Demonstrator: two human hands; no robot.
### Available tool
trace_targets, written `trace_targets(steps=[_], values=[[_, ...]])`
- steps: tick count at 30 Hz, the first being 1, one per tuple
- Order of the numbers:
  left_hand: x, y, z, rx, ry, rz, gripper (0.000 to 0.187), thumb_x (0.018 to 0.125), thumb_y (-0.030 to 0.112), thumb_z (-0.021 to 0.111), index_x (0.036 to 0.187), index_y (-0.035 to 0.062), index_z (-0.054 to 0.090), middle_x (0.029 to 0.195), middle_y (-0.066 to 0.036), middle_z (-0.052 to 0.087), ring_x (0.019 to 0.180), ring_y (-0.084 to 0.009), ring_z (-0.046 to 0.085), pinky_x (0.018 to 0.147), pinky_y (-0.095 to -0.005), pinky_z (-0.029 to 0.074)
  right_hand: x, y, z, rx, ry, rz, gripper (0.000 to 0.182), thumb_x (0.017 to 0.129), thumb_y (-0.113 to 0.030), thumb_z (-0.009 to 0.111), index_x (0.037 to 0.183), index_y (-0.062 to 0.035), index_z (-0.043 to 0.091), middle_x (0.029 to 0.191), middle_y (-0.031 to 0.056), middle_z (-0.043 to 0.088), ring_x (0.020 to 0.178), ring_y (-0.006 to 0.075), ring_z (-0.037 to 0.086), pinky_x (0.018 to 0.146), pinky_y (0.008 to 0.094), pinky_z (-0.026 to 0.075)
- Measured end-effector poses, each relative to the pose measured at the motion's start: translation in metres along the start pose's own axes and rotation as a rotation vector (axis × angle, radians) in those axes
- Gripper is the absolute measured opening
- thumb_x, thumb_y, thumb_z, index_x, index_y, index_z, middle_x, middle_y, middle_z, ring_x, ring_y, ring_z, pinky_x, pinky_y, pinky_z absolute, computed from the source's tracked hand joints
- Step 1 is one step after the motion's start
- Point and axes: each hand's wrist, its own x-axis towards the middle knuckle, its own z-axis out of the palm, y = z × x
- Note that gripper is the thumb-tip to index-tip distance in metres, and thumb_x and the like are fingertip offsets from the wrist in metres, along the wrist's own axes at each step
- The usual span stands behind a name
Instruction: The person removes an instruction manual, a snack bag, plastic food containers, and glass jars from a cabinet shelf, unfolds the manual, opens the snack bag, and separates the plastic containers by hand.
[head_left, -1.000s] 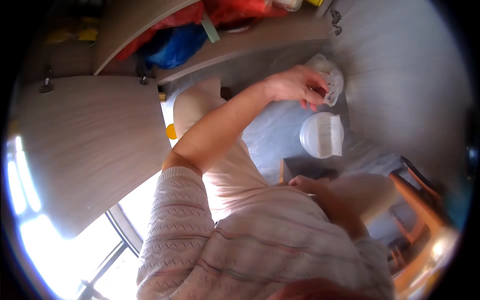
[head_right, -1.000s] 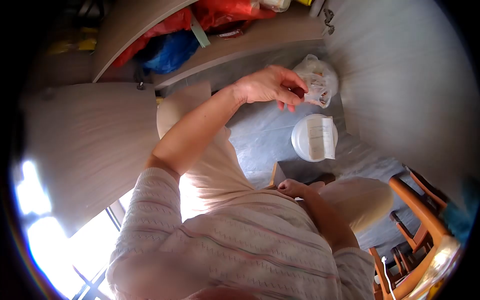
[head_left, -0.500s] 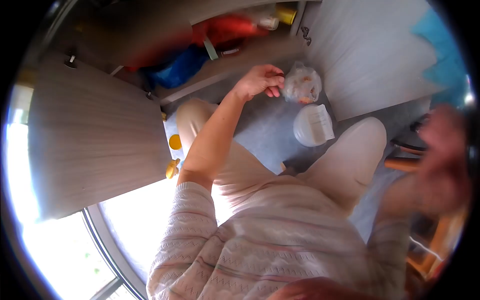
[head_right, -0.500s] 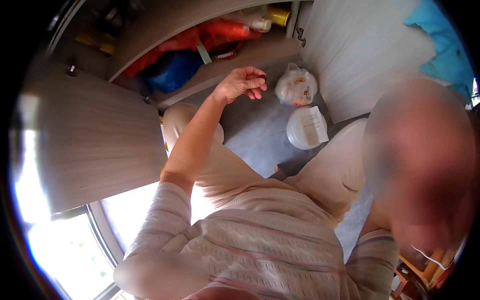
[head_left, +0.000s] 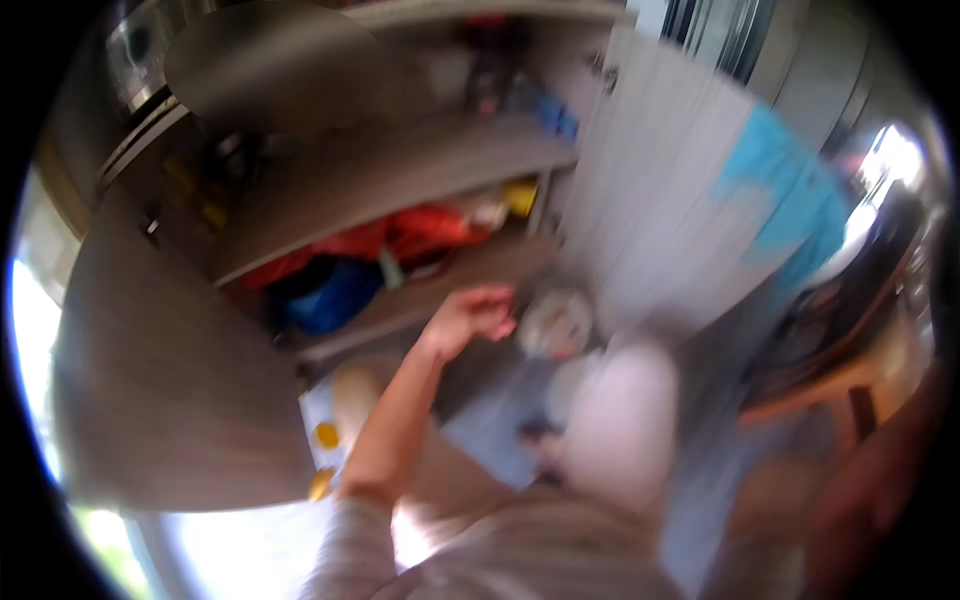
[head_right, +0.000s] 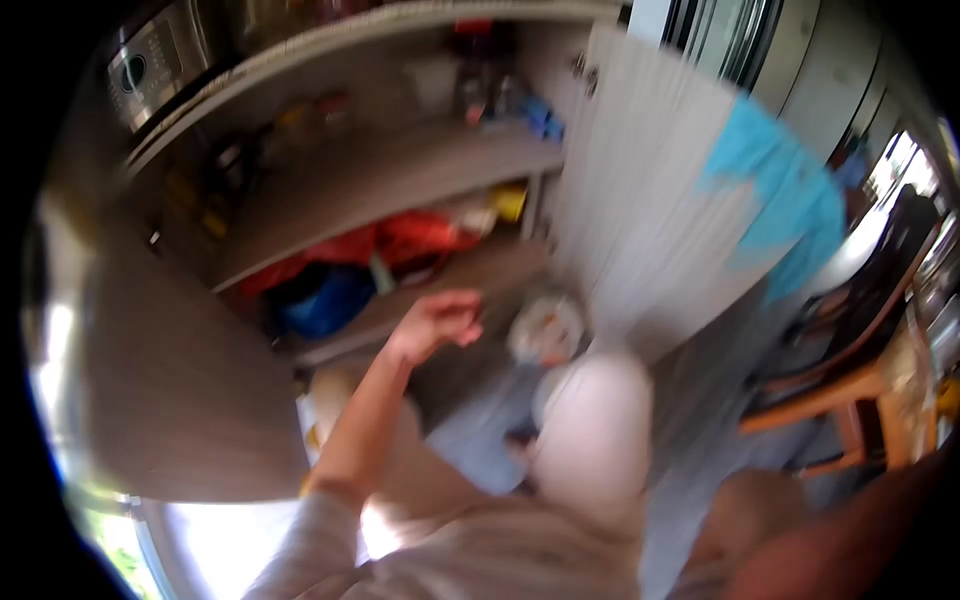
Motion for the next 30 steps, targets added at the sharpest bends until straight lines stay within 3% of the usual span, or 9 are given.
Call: trace_targets(steps=[3,7,11,15,18,21,24,27,30], values=[[-0.020,0.018,0.027,-0.100,-0.156,0.137,0.038,0.076,0.005,0.065,0.112,-0.0008,0.052,0.092,-0.010,0.061,0.076,-0.0177,0.062,0.066,-0.0283,0.051,0.006,0.001,-0.007,0.020,0.022,-0.045,0.025,0.078,0.006,0.055,0.103,0.0017,0.056,0.082,0.0070,0.061,0.073,0.0109,0.057,0.065,0.0226,0.045],[-0.076,0.093,0.026,-0.301,-0.306,0.426,0.030,0.073,0.002,0.067,0.101,-0.0017,0.056,0.085,-0.019,0.061,0.065,-0.0200,0.063,0.054,-0.0257,0.052,0.051,0.015,0.025,0.070,0.058,-0.058,0.026,0.078,0.006,0.055,0.104,0.0016,0.056,0.083,0.0075,0.061,0.074,0.0109,0.057,0.065,0.0222,0.045],[-0.118,0.145,0.051,-0.203,-0.647,0.870,0.021,0.072,0.006,0.070,0.090,-0.0031,0.062,0.081,-0.020,0.061,0.061,-0.0206,0.061,0.052,-0.0263,0.051,0.073,0.024,0.054,0.192,0.171,0.028,0.026,0.079,0.006,0.054,0.105,0.0014,0.056,0.084,0.0079,0.061,0.074,0.0110,0.057,0.065,0.0219,0.046],[-0.117,0.185,0.052,-0.257,-0.805,0.913,0.013,0.076,0.000,0.064,0.088,-0.0050,0.061,0.076,-0.025,0.060,0.053,-0.0226,0.059,0.046,-0.0272,0.052,0.072,0.065,0.132,0.393,0.156,0.409,0.027,0.079,0.006,0.054,0.105,0.0013,0.056,0.085,0.0083,0.062,0.074,0.0110,0.057,0.065,0.0215,0.046],[-0.100,0.187,0.031,-0.281,-0.951,0.971,0.019,0.074,0.001,0.068,0.090,-0.0046,0.060,0.084,-0.022,0.060,0.065,-0.0276,0.060,0.052,-0.0307,0.051,0.024,0.103,0.232,0.509,-0.033,0.716,0.028,0.080,0.003,0.054,0.107,-0.0067,0.057,0.087,0.0053,0.061,0.075,0.0095,0.058,0.059,0.0227,0.047],[-0.083,0.194,0.014,-0.282,-0.900,1.044,0.020,0.072,0.006,0.071,0.086,-0.0038,0.062,0.082,-0.019,0.061,0.066,-0.0258,0.061,0.053,-0.0299,0.050,-0.040,0.122,0.314,0.550,-0.121,0.710,0.020,0.077,-0.004,0.057,0.097,-0.0060,0.060,0.082,0.0091,0.062,0.071,0.0206,0.060,0.062,0.0301,0.047],[-0.074,0.195,-0.014,-0.321,-0.796,0.946,0.017,0.074,0.009,0.070,0.085,-0.0022,0.063,0.078,-0.017,0.061,0.064,-0.0225,0.061,0.054,-0.0283,0.048,-0.021,0.120,0.325,0.493,-0.315,0.726,0.013,0.078,-0.008,0.057,0.090,-0.0041,0.062,0.079,0.0104,0.062,0.071,0.0220,0.060,0.063,0.0312,0.047],[-0.048,0.170,-0.047,-0.403,-0.415,0.801,0.015,0.077,0.010,0.066,0.086,-0.0005,0.060,0.078,-0.014,0.062,0.063,-0.0204,0.061,0.054,-0.0268,0.048,-0.016,0.132,0.340,0.568,-0.351,0.857,0.012,0.078,-0.010,0.056,0.085,-0.0023,0.063,0.078,0.0115,0.063,0.070,0.0223,0.061,0.063,0.0310,0.047],[0.013,0.135,-0.098,-0.305,0.186,0.471,0.015,0.081,0.009,0.060,0.094,0.0032,0.057,0.075,-0.010,0.061,0.061,-0.0155,0.058,0.053,-0.0252,0.046,-0.001,0.141,0.348,0.613,-0.454,0.945,0.011,0.079,-0.009,0.057,0.085,-0.0019,0.063,0.076,0.0100,0.064,0.068,0.0180,0.061,0.062,0.0285,0.047]])
